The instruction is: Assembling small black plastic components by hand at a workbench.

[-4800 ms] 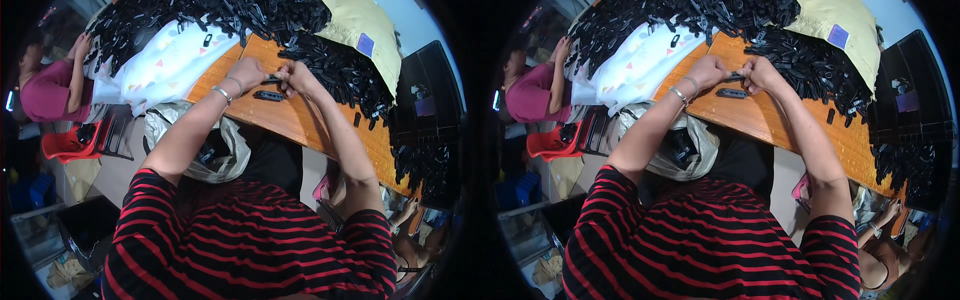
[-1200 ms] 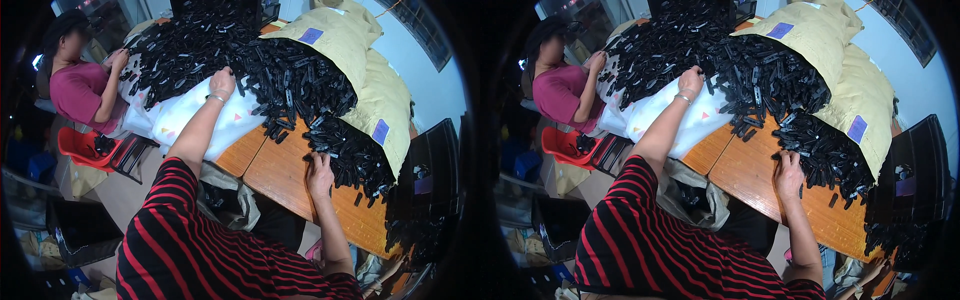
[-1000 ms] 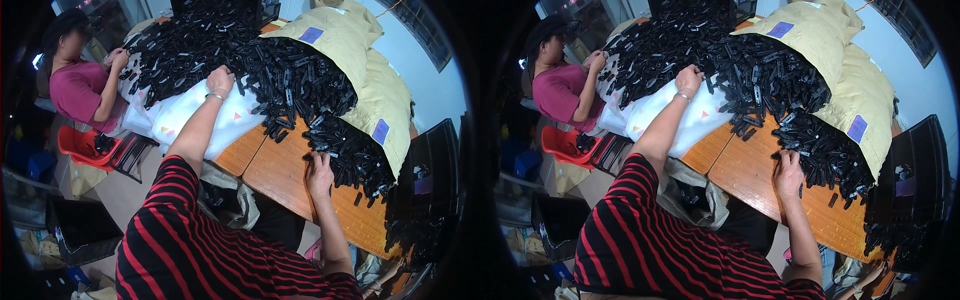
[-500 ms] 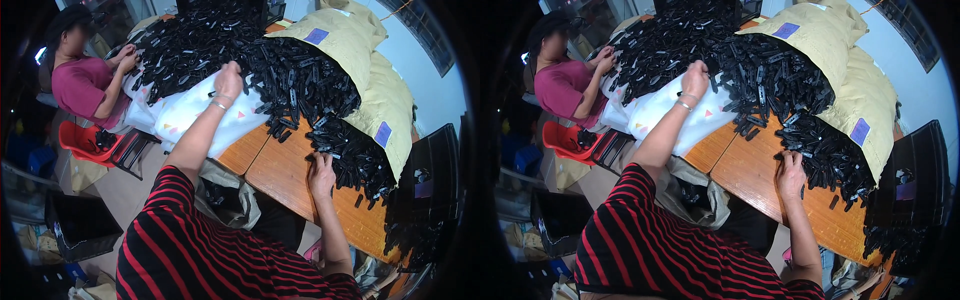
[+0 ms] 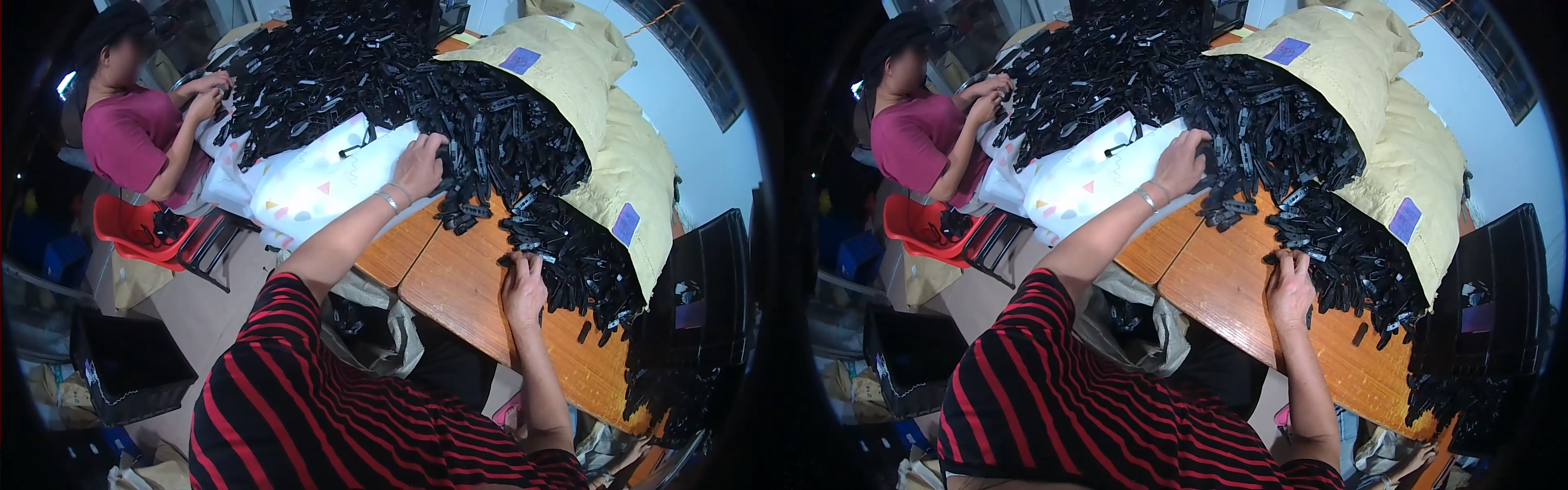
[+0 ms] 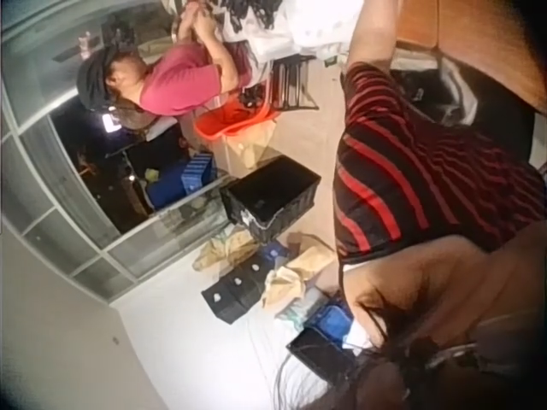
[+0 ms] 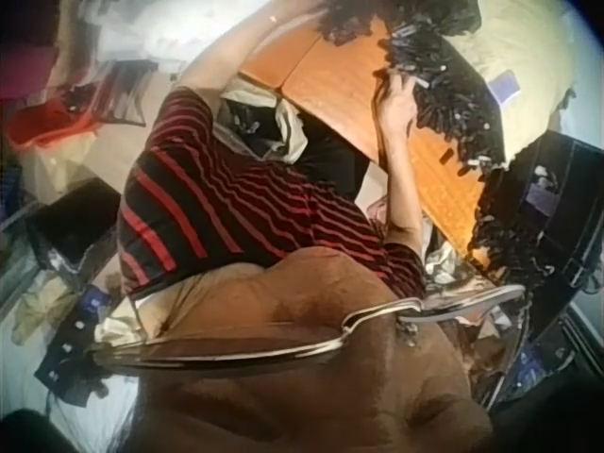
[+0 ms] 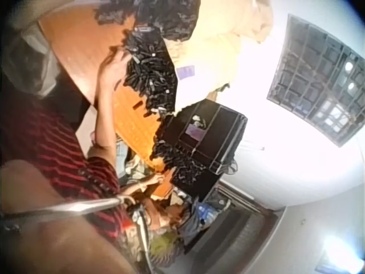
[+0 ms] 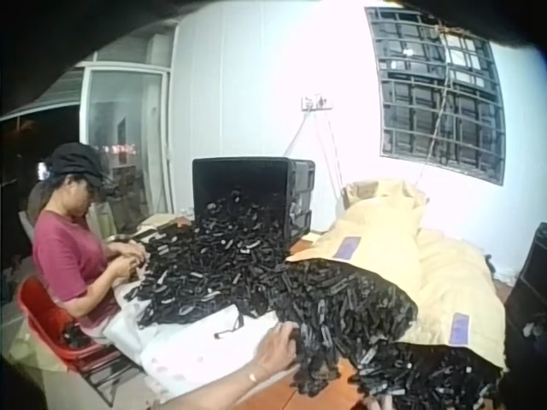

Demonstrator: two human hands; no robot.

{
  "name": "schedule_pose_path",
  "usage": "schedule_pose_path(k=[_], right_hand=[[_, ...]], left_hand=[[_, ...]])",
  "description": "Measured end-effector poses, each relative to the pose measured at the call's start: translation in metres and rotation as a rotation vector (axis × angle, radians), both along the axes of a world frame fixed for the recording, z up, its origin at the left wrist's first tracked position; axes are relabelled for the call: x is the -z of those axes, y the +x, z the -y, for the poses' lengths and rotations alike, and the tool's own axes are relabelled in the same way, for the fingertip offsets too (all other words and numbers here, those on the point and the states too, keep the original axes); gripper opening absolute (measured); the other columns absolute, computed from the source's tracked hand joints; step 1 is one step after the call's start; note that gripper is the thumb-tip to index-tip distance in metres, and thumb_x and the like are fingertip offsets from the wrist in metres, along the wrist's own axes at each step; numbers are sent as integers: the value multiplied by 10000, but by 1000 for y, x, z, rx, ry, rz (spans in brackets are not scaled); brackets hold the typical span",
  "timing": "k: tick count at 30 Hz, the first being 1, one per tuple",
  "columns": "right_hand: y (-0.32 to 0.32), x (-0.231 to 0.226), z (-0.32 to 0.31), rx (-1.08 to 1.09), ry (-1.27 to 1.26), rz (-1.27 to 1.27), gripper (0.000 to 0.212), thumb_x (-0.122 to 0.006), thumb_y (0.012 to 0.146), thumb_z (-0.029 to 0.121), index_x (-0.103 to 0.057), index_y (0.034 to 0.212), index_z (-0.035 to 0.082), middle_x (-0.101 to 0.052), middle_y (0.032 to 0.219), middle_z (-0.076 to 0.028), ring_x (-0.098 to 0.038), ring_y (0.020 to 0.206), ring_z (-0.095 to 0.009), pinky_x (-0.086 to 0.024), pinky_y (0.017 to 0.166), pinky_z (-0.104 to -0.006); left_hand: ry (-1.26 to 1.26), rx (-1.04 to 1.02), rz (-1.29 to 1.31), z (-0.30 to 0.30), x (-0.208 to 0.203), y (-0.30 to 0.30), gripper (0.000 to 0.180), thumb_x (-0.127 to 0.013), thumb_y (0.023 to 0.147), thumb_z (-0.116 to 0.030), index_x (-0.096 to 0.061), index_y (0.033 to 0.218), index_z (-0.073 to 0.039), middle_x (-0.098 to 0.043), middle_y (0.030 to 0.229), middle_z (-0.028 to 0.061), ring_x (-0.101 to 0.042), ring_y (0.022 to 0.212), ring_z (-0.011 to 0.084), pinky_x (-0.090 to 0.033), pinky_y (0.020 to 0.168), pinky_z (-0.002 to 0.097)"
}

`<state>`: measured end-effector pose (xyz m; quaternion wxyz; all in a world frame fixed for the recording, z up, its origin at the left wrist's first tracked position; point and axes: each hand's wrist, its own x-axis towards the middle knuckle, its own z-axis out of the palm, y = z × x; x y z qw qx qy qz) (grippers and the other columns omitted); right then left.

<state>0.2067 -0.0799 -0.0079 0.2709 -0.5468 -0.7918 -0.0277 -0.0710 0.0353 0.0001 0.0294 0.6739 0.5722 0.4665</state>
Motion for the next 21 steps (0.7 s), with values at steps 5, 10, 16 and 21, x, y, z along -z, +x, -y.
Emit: schedule_pose_path(k=[5,10,16,21], right_hand=[[-3,-3,0,-20,-50,1,226,-582,801,-1,-596,1013,76,-538,990,-130,-619,778,-320,-516,628,-399],[-5,-3,-1,-12,-10,10,230,-592,805,5,-604,1016,97,-554,988,-106,-627,763,-314,-519,580,-388],[-4,-4,1,-2,-36,19,239,-590,801,-1,-604,1019,98,-552,1009,-110,-630,781,-316,-521,595,-389],[-4,-4,1,-11,-27,7,253,-591,791,-8,-604,1019,100,-550,999,-111,-624,782,-318,-519,595,-394]], left_hand=[[66,-225,77,-30,-9,-38,174,-467,842,-54,-535,998,-19,-587,993,196,-585,916,371,-479,790,437],[-251,-425,-112,-64,-9,-65,187,-498,810,-28,-584,976,-41,-584,1059,181,-610,944,358,-505,795,420],[-348,-486,-256,-76,-9,-68,193,-458,853,-56,-594,989,-35,-598,1050,185,-637,918,333,-524,766,413],[-359,-503,-246,-79,-13,-70,229,-534,807,-44,-566,1034,-46,-604,1035,184,-635,923,337,-521,767,414]])
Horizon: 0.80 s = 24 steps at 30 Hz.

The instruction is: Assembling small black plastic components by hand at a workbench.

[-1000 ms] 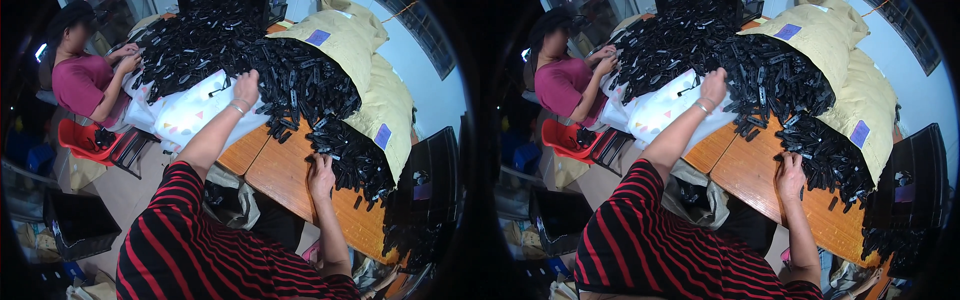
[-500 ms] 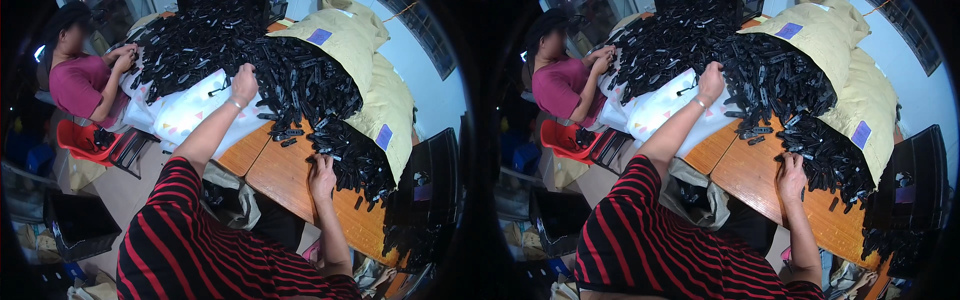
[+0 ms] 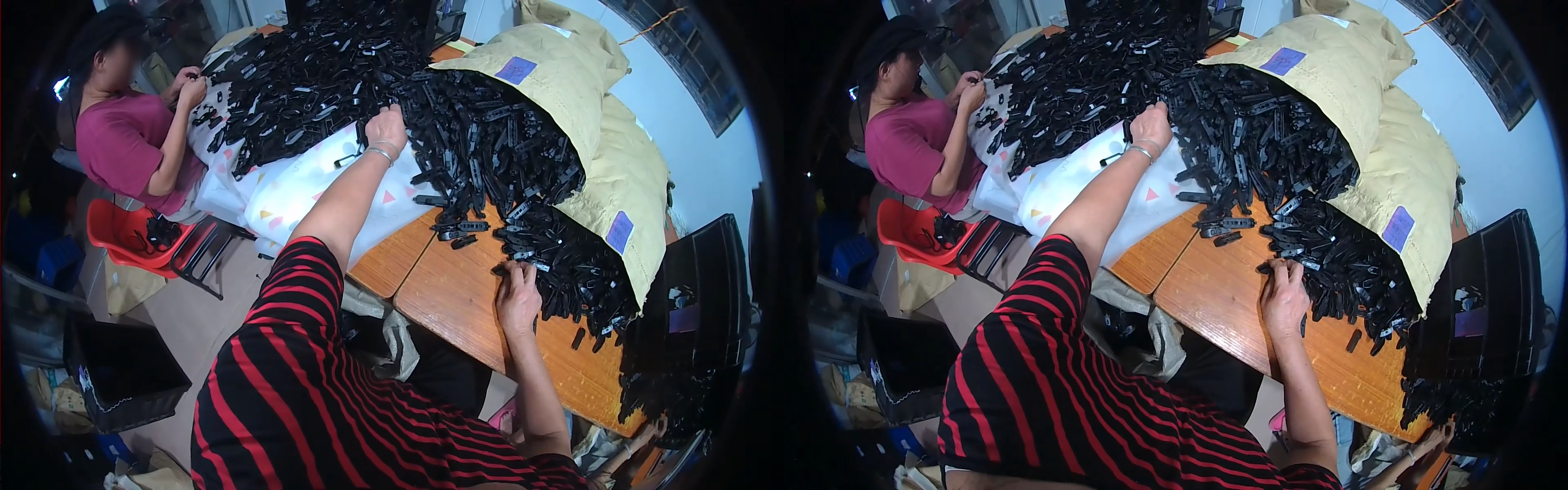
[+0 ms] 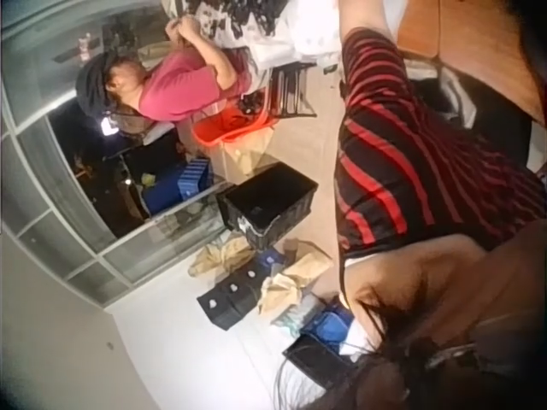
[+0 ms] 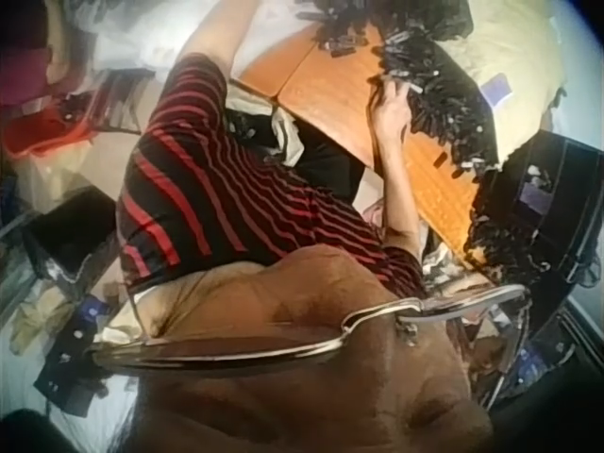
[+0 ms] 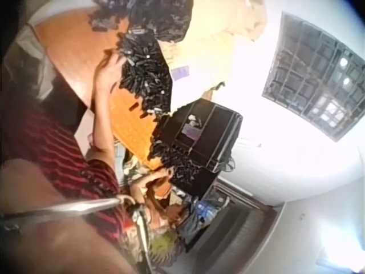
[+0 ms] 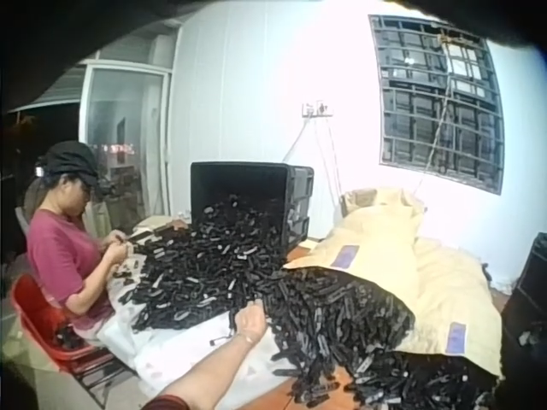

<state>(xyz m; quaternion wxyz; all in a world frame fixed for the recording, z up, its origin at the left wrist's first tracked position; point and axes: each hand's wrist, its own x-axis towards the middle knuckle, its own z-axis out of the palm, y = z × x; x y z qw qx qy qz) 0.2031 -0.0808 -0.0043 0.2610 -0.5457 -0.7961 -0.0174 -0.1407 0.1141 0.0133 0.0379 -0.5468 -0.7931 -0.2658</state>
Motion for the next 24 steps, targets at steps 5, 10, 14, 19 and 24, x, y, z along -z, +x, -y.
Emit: schedule_pose_path(k=[5,10,14,19,24], right_hand=[[0,-1,0,-3,0,0,259,-587,786,-16,-605,1016,101,-550,994,-112,-622,773,-325,-517,595,-398],[0,-3,0,4,-11,-5,257,-582,787,-20,-605,1013,99,-551,990,-114,-622,786,-323,-517,601,-398],[0,-2,-1,-5,6,-9,255,-582,786,-23,-606,1009,96,-552,985,-113,-621,778,-322,-516,596,-396],[-1,-3,-1,-26,7,-18,259,-582,785,-26,-603,1013,94,-549,980,-111,-617,772,-321,-514,589,-390],[-2,-5,0,-12,-18,-10,271,-582,781,-26,-600,1021,98,-545,982,-112,-615,771,-324,-514,588,-394]], left_hand=[[136,-24,213,11,-8,0,358,-643,716,-64,-558,1063,-77,-611,1037,172,-619,948,355,-492,811,439],[148,24,124,7,-17,-1,420,-653,715,-93,-558,1124,-77,-612,1053,156,-586,972,336,-484,835,423],[292,173,63,-7,-20,5,440,-642,742,-129,-555,1170,-67,-590,1081,155,-527,1028,323,-457,891,396],[368,67,290,-35,-5,10,464,-589,785,-206,-537,1223,-62,-457,1208,171,-442,1111,340,-392,965,399],[325,89,358,-44,-6,32,467,-551,830,-259,-498,1280,-142,-493,1210,161,-438,1122,351,-366,990,403]])
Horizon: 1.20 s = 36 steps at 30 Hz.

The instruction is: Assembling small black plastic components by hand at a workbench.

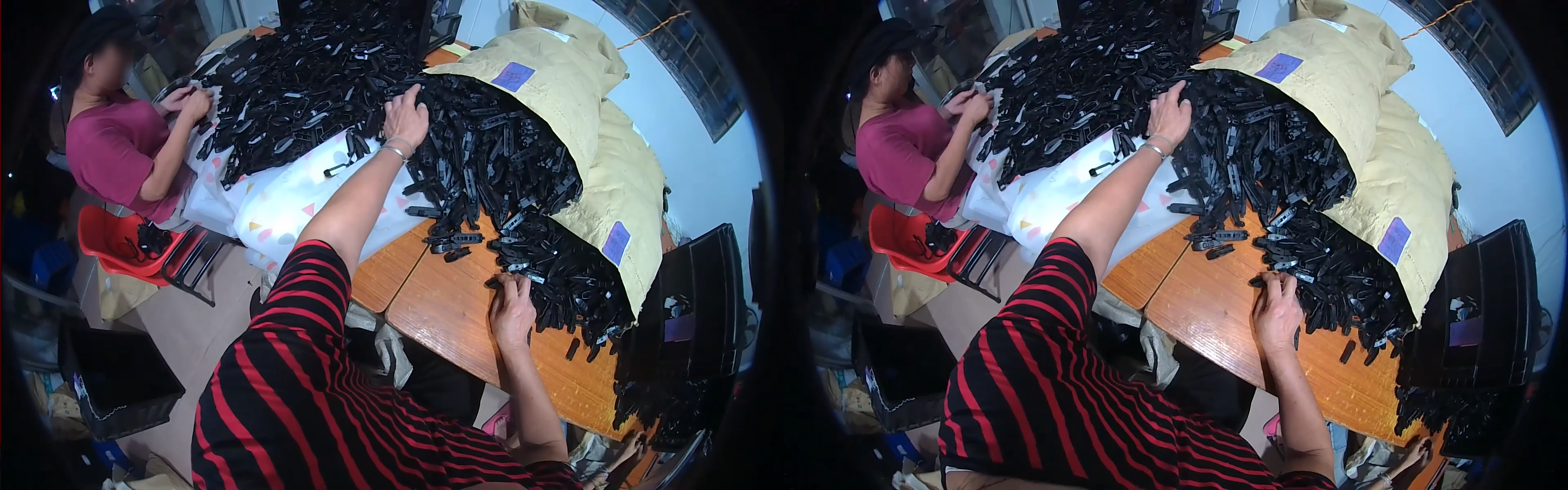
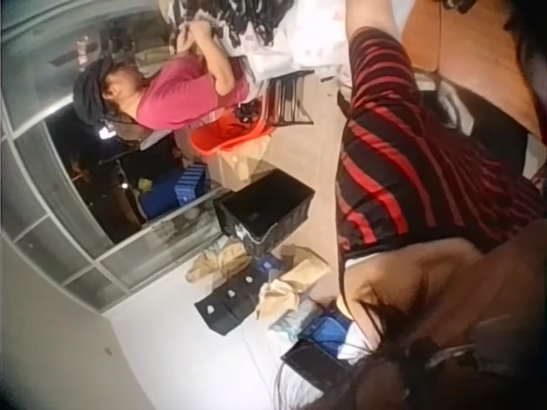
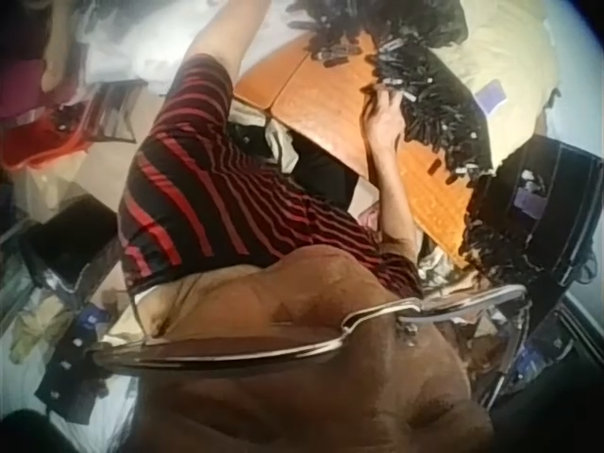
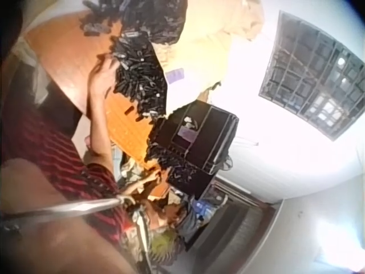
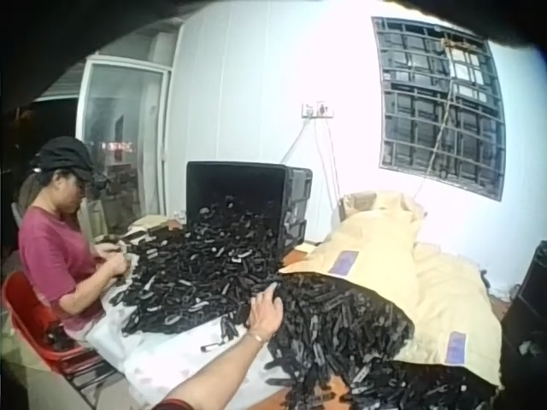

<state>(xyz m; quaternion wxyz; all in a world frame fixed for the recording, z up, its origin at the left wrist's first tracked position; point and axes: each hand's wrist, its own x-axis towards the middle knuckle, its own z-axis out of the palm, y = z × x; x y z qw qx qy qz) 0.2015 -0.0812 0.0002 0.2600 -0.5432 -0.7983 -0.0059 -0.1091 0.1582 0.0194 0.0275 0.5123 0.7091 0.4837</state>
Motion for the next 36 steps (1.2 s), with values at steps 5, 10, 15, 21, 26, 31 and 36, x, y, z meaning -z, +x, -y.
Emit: schedule_pose_path(k=[5,10,15,21,26,31,36], right_hand=[[-1,-1,1,-13,0,-5,277,-579,779,-25,-601,1023,103,-544,983,-113,-615,771,-327,-514,588,-400],[1,2,0,5,0,10,283,-582,773,-22,-606,1019,116,-545,987,-115,-616,783,-329,-516,603,-402],[-1,3,-1,7,6,9,290,-584,771,-20,-605,1022,123,-547,992,-114,-616,793,-329,-517,612,-400],[-1,0,0,4,13,21,291,-583,766,-27,-603,1022,110,-550,1008,-118,-618,806,-333,-519,621,-397],[4,1,1,23,-10,24,303,-583,758,-39,-601,1025,102,-549,1017,-120,-621,808,-332,-520,621,-395],[-1,-1,1,3,-35,9,301,-582,756,-43,-601,1019,102,-545,1006,-119,-619,803,-334,-520,611,-398],[-1,-1,0,3,-37,8,302,-577,756,-45,-598,1020,100,-540,998,-116,-617,796,-337,-521,603,-401]], left_hand=[[10,147,40,7,-4,0,438,-542,834,-318,-498,1258,-215,-574,1123,153,-491,1076,357,-386,963,414],[15,267,-19,31,-4,6,370,-593,803,-336,-561,1141,-188,-600,1062,140,-524,1003,363,-435,883,434],[131,320,-178,66,-4,20,322,-618,794,-305,-607,1070,-140,-610,985,124,-514,976,338,-427,874,411],[138,437,-401,113,-20,38,406,-641,771,-320,-589,1128,-134,-590,1026,105,-481,1056,304,-438,860,427],[254,617,-379,115,-39,30,345,-602,821,-280,-586,1131,-128,-609,980,77,-581,895,266,-491,765,356],[273,152,-221,24,-28,-16,345,-559,855,-204,-536,1169,-64,-552,1138,154,-509,1070,331,-437,906,423],[-83,53,-297,-26,-26,-28,461,-538,881,-335,-505,1263,-79,-545,1196,141,-486,1133,314,-392,955,453]])
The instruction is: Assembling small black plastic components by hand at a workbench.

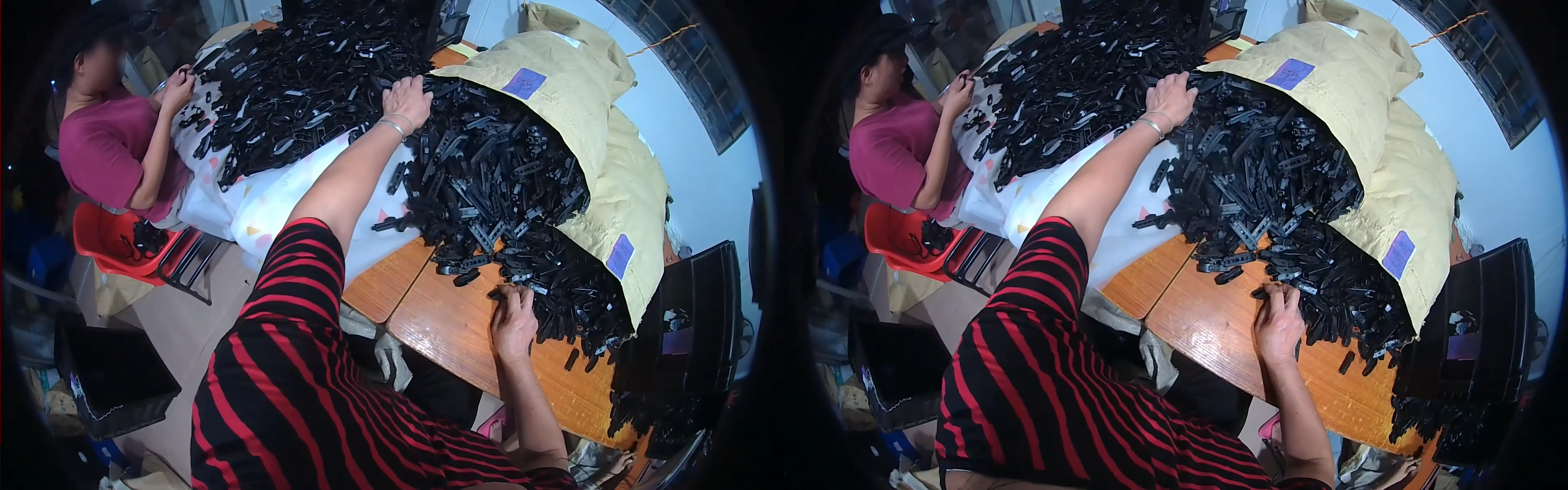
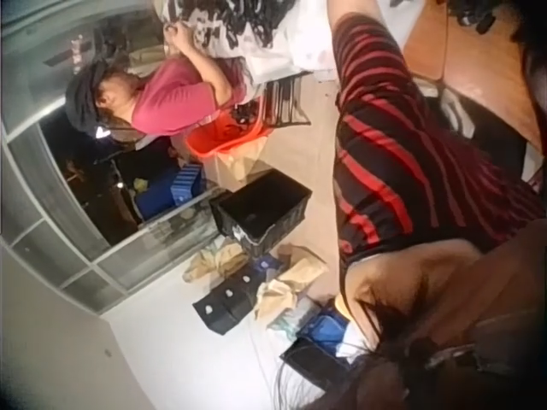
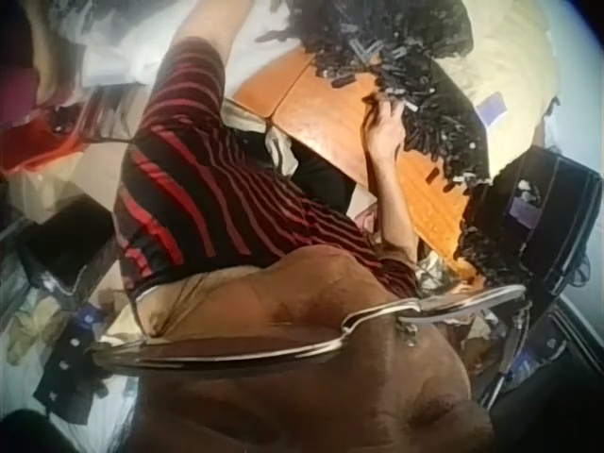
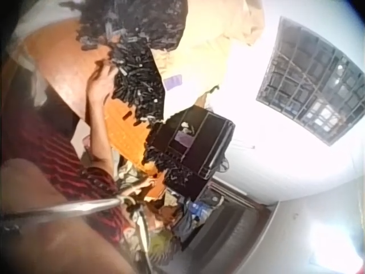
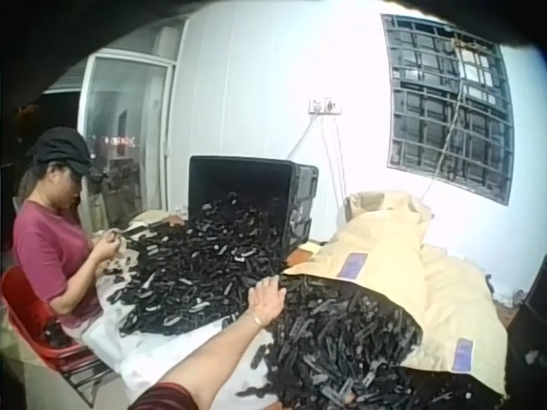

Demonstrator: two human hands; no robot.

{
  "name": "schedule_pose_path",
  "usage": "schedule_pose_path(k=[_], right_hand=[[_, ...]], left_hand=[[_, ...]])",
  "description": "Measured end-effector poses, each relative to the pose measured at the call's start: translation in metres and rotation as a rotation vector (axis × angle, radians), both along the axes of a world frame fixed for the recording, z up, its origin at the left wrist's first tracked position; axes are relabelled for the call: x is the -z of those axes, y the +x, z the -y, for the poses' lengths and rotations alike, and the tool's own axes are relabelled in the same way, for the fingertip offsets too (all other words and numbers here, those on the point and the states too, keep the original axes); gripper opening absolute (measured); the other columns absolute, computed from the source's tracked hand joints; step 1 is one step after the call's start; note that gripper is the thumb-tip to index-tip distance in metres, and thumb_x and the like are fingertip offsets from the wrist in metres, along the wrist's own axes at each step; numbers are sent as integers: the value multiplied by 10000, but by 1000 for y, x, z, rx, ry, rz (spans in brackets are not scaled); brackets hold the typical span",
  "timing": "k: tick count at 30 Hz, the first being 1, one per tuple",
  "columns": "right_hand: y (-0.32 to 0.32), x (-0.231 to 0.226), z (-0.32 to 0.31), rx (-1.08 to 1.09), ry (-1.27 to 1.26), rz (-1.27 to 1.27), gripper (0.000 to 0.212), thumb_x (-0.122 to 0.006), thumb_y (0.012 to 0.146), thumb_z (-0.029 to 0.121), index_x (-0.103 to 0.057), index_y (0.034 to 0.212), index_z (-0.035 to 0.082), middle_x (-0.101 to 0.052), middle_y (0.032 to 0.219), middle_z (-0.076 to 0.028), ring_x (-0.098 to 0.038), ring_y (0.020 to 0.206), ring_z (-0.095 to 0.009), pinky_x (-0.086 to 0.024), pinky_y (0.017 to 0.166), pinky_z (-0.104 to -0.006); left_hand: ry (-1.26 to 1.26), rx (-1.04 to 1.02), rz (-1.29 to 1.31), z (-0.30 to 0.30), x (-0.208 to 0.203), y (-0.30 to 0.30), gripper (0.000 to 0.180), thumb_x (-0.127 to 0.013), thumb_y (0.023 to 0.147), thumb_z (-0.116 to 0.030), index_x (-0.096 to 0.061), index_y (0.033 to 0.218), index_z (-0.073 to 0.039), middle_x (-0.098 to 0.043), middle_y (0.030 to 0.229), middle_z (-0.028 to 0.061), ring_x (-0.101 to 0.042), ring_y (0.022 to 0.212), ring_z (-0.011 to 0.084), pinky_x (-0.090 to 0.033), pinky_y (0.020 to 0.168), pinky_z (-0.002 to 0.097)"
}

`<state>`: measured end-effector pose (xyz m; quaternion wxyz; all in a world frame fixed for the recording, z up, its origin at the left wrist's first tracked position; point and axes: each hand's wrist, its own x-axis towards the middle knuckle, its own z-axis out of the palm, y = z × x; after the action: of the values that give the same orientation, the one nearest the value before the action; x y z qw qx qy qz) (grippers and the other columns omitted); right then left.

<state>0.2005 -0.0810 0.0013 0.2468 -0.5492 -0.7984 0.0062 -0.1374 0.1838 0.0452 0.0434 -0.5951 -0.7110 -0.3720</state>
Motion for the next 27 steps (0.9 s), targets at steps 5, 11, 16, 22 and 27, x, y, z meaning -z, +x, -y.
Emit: schedule_pose_path(k=[5,11,16,22,27], right_hand=[[-1,-4,1,6,-18,-7,305,-572,757,-48,-598,1021,102,-537,1014,-128,-619,807,-344,-526,609,-401],[0,0,1,-2,-7,3,297,-571,768,-45,-598,1025,103,-539,1029,-132,-621,810,-346,-526,615,-403],[0,-1,0,-9,7,2,290,-575,772,-44,-597,1022,99,-539,1030,-133,-620,812,-347,-524,620,-403],[0,0,0,-13,10,2,286,-577,773,-45,-596,1022,95,-541,1027,-134,-620,814,-345,-523,629,-398],[2,-2,2,4,5,11,292,-578,771,-47,-594,1025,97,-539,1024,-135,-619,819,-346,-523,632,-397]], left_hand=[[-248,-97,-1,0,2,22,531,-526,846,-495,-602,1155,-69,-547,1197,165,-465,1165,309,-316,987,427],[-228,51,153,16,10,38,480,-523,844,-451,-613,1113,-64,-577,1128,221,-537,1079,378,-424,935,455],[-231,184,259,41,-2,59,386,-531,831,-383,-616,1102,-121,-593,1122,215,-580,1026,383,-462,892,449],[-105,290,82,77,-4,87,422,-548,845,-429,-571,1045,-57,-591,994,227,-594,914,384,-482,803,458],[119,355,-42,94,-26,77,359,-562,852,-392,-635,702,-74,-621,723,99,-613,713,307,-464,672,468]])
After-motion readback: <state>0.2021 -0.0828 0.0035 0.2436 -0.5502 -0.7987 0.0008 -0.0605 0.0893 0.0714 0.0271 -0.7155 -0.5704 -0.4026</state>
